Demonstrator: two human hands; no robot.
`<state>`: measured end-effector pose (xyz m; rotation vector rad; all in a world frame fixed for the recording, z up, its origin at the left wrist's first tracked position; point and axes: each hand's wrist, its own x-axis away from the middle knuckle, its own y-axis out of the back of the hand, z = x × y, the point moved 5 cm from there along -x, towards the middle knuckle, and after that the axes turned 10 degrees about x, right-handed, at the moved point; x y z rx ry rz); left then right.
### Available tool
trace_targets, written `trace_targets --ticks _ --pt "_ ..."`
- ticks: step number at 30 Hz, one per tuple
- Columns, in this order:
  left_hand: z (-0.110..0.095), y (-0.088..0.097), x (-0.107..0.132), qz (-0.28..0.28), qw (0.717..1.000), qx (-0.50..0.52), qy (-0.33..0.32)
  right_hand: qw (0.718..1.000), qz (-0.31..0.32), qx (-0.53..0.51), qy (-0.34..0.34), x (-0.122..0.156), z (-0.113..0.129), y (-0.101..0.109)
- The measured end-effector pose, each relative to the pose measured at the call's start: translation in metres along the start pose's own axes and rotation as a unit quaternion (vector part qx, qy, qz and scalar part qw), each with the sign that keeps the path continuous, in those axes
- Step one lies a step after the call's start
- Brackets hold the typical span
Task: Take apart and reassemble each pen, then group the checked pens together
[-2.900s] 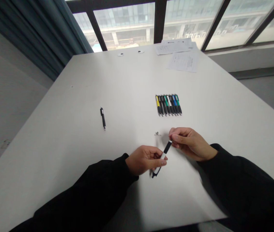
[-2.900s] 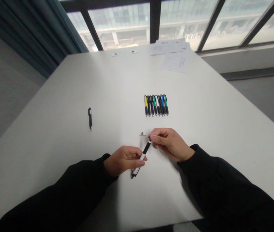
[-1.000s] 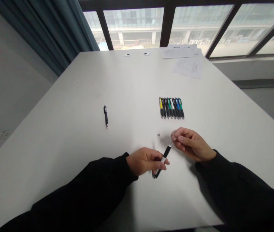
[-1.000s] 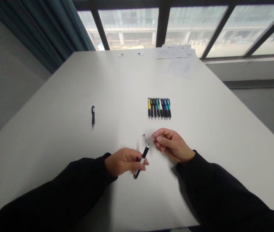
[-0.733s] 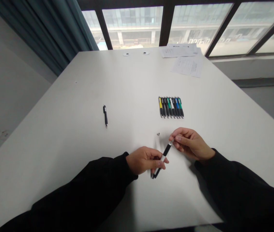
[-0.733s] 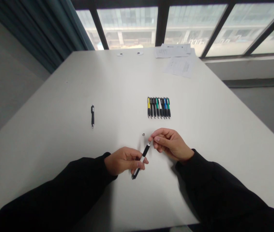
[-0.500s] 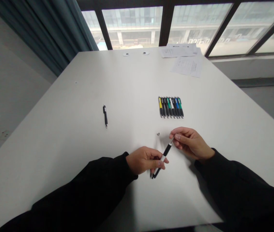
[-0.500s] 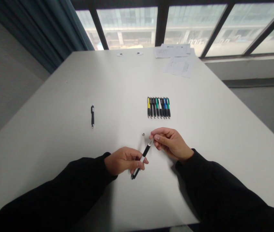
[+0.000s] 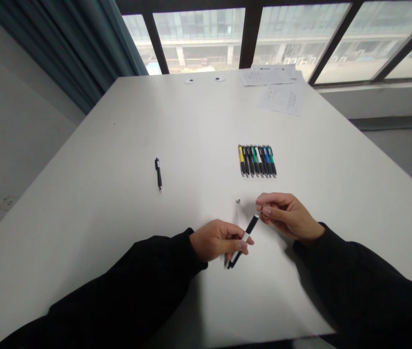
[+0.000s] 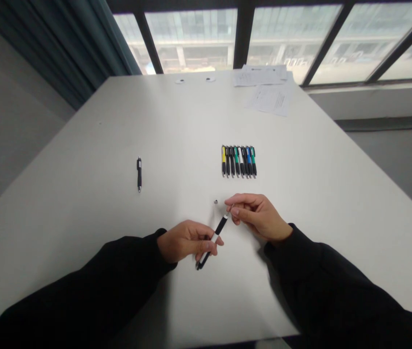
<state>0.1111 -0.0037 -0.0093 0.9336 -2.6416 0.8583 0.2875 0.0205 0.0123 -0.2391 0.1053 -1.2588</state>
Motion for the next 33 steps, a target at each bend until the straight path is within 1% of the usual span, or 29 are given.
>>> trace_targets --ticks 5,8,10,11,12,13,14,16,18,19,20,21,22,23,25,26,27,28,29,31,33 --pt "0.001 0.001 0.0 -0.002 1.0 0.001 0.002 0.997 0.036 0.06 0.024 0.001 0.002 -0.003" --pt "0.0 0.0 0.0 0.001 1.0 0.006 0.001 0.995 0.073 0.058 0.02 0.003 0.003 -0.007" --pt "0.0 0.0 0.0 0.003 1.0 0.011 -0.003 0.996 0.065 0.055 0.022 0.002 0.005 -0.006" --pt "-0.001 0.0 0.0 0.005 1.0 0.014 -0.007 0.996 0.046 0.078 0.026 0.0 0.006 -0.005" --pt "-0.002 -0.001 0.0 0.007 1.0 0.018 -0.012 0.991 0.021 0.127 0.036 -0.003 0.007 -0.003" --pt "-0.002 -0.001 -0.001 0.011 1.0 0.023 -0.017 0.979 -0.003 0.196 0.051 -0.006 0.009 -0.001" --pt "-0.003 -0.002 -0.002 0.014 0.999 0.028 -0.024 0.958 -0.019 0.276 0.068 -0.01 0.01 -0.001" --pt "-0.005 -0.002 -0.003 0.018 0.998 0.037 -0.038 0.9 -0.019 0.422 0.105 -0.02 0.01 -0.007" --pt "-0.007 -0.002 -0.004 0.017 0.998 0.046 -0.051 0.854 0.009 0.501 0.139 -0.03 0.007 -0.014" --pt "-0.007 -0.002 -0.004 0.017 0.997 0.05 -0.053 0.839 0.024 0.522 0.151 -0.034 0.006 -0.017" --pt "-0.007 -0.001 -0.004 0.016 0.997 0.055 -0.055 0.831 0.037 0.532 0.158 -0.038 0.006 -0.019" --pt "-0.007 -0.001 -0.004 0.014 0.997 0.06 -0.056 0.832 0.047 0.53 0.158 -0.041 0.007 -0.019" --pt "-0.008 0.0 -0.004 0.012 0.996 0.065 -0.058 0.845 0.056 0.511 0.147 -0.043 0.009 -0.017" --pt "-0.008 0.0 -0.004 0.011 0.996 0.069 -0.06 0.867 0.068 0.476 0.127 -0.046 0.012 -0.014" --pt "-0.009 0.0 -0.004 0.009 0.995 0.073 -0.064 0.925 0.096 0.361 0.07 -0.049 0.02 -0.006" --pt "-0.01 0.0 -0.004 0.009 0.995 0.075 -0.065 0.946 0.117 0.3 0.049 -0.05 0.026 -0.004" --pt "-0.01 0.0 -0.004 0.01 0.995 0.076 -0.064 0.958 0.132 0.253 0.041 -0.051 0.033 -0.003" --pt "-0.01 0.0 -0.004 0.011 0.995 0.077 -0.063 0.962 0.145 0.227 0.038 -0.051 0.039 -0.002" --pt "-0.011 0.0 -0.004 0.011 0.995 0.077 -0.061 0.961 0.165 0.217 0.034 -0.05 0.044 -0.003" --pt "-0.011 0.0 -0.003 0.01 0.996 0.074 -0.057 0.955 0.199 0.218 0.026 -0.049 0.051 -0.005" --pt "-0.01 0.001 -0.002 0.008 0.996 0.068 -0.052 0.953 0.214 0.215 0.026 -0.048 0.054 -0.008"
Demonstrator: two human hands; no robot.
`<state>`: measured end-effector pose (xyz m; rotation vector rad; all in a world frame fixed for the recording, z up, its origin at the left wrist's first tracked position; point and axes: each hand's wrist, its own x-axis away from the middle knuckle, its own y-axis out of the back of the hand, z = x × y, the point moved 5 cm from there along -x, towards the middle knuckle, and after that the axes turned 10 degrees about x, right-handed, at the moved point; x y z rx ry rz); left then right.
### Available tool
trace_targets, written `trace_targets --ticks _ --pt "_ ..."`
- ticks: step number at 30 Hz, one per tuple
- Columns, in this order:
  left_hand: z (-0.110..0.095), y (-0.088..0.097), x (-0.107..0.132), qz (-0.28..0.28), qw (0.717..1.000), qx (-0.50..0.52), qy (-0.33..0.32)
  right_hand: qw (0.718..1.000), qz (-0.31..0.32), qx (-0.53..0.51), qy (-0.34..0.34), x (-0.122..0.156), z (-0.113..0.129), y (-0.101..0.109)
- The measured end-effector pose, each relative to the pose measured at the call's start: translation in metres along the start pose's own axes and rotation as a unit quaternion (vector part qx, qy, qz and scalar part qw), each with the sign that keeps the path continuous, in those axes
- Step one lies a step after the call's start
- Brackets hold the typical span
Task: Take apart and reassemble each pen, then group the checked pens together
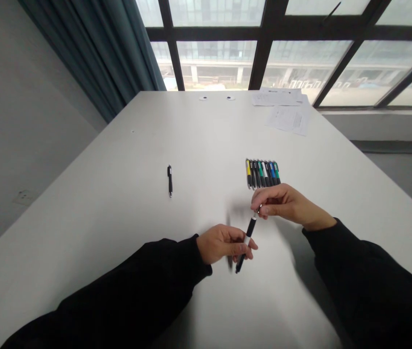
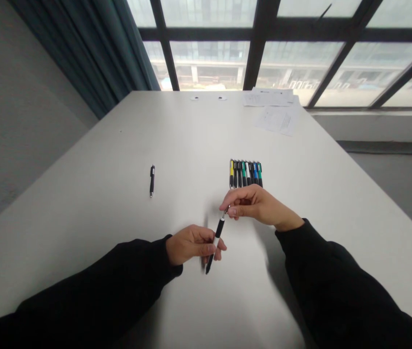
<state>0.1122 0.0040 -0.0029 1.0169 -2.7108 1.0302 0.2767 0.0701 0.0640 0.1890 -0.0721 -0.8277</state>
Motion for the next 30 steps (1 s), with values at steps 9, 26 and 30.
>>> trace_targets --ticks 9,26,30 --pt "0.004 0.004 0.002 -0.004 1.0 -0.016 0.015 0.998 0.041 0.052 0.0 0.001 0.006 -0.009" --pt "0.005 0.002 0.005 0.005 0.997 -0.061 0.041 0.961 0.087 0.262 -0.002 0.004 0.029 -0.018" --pt "0.002 0.003 0.006 0.001 0.997 -0.066 0.041 0.966 0.099 0.239 0.014 0.005 0.034 -0.019"
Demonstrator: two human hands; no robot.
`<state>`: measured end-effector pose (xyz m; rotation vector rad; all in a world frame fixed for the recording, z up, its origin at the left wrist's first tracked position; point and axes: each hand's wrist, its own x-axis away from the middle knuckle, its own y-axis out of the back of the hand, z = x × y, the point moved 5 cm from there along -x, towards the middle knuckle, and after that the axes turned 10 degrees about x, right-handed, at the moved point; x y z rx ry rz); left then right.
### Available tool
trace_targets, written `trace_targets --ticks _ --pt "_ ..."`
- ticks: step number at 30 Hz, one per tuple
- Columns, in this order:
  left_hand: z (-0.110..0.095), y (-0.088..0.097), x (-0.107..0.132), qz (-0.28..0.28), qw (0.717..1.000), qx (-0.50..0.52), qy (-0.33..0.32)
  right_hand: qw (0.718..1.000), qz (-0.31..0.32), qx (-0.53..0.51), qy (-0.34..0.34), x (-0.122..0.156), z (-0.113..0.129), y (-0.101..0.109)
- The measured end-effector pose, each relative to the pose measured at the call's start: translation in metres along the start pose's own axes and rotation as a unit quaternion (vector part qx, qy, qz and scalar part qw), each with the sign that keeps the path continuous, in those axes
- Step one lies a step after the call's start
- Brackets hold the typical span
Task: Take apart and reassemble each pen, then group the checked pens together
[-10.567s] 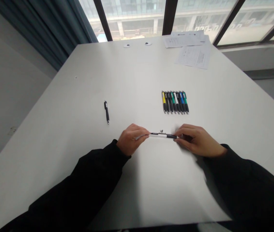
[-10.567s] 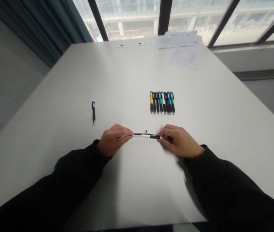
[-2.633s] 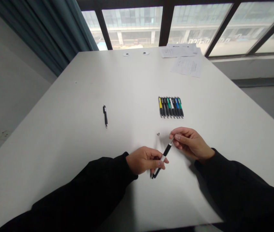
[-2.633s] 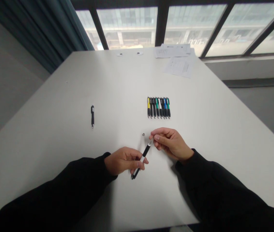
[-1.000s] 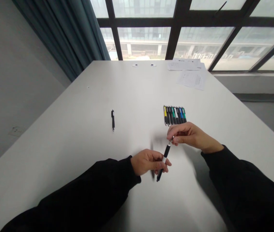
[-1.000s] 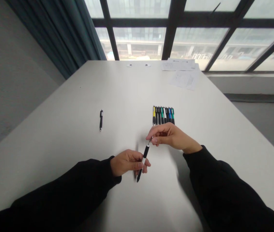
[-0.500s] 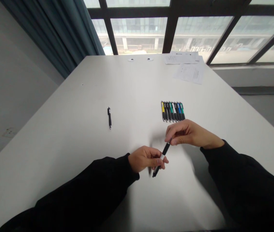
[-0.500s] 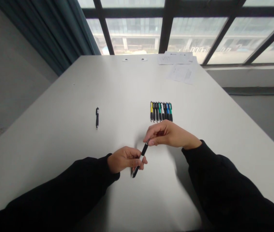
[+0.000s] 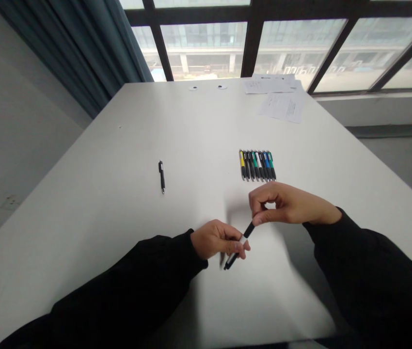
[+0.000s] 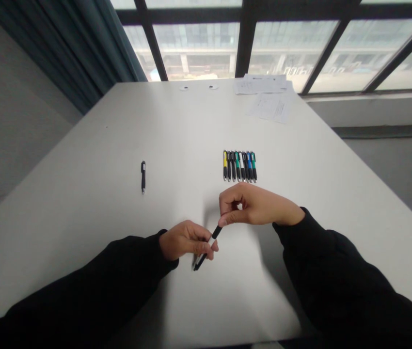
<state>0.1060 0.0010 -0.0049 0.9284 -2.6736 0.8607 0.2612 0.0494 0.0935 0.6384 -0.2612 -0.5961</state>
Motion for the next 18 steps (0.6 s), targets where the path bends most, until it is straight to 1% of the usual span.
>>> trace_targets --ticks 4,8,13,18 --pt "-0.0002 0.0005 -0.0005 0.011 1.0 0.01 0.009 1.0 0.0 -0.003 -0.003 0.002 -0.002 0.0018" --pt "-0.0007 0.0004 -0.0014 0.026 0.999 0.038 0.003 1.0 0.0 -0.005 0.002 0.0029 -0.0031 0.0028" --pt "-0.0015 -0.0023 -0.0009 0.054 0.997 0.051 0.006 0.999 0.011 -0.051 0.004 0.0025 -0.004 0.0016" --pt "-0.0018 -0.0039 -0.0008 0.063 0.997 0.043 0.019 1.0 0.015 -0.005 -0.019 0.0024 -0.0093 -0.0005"
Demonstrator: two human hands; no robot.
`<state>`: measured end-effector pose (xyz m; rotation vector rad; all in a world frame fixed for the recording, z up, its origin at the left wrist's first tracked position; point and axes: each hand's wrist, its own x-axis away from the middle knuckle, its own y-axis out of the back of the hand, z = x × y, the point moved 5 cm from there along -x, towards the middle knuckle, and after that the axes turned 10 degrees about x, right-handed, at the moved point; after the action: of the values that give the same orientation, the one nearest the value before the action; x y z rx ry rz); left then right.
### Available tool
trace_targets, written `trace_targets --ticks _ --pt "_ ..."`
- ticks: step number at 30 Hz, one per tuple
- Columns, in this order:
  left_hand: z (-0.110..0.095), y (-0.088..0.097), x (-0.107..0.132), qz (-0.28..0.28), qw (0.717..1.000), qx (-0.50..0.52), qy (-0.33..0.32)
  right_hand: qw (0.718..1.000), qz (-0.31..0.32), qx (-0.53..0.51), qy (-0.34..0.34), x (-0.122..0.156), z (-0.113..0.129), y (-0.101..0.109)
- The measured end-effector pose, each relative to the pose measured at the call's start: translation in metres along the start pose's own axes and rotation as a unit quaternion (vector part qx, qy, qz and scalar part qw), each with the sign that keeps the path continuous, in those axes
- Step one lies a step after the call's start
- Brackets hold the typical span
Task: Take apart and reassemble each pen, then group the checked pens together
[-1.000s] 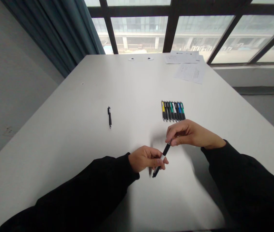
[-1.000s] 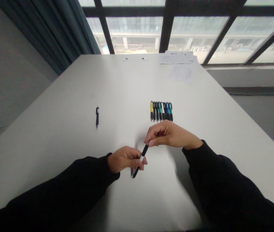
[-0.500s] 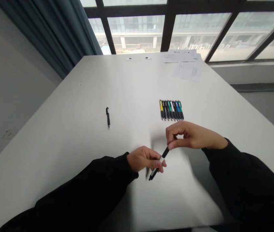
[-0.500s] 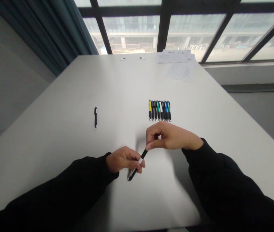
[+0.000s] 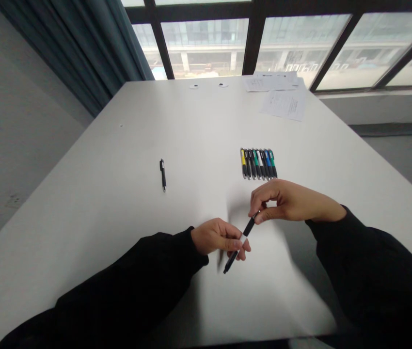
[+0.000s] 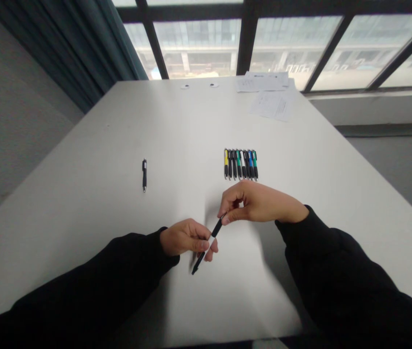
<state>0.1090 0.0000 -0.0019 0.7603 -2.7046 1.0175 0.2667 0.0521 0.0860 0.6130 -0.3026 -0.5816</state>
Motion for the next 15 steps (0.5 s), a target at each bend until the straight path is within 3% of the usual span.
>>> trace_targets --ticks 8,15 --pt "0.0032 0.0041 0.0006 0.003 1.0 -0.016 0.007 0.999 0.036 0.004 0.024 0.0006 0.0019 -0.0004" --pt "0.0038 0.0046 0.0008 0.0 1.0 -0.008 0.006 0.998 0.041 0.052 -0.022 0.0011 -0.0042 -0.0011"
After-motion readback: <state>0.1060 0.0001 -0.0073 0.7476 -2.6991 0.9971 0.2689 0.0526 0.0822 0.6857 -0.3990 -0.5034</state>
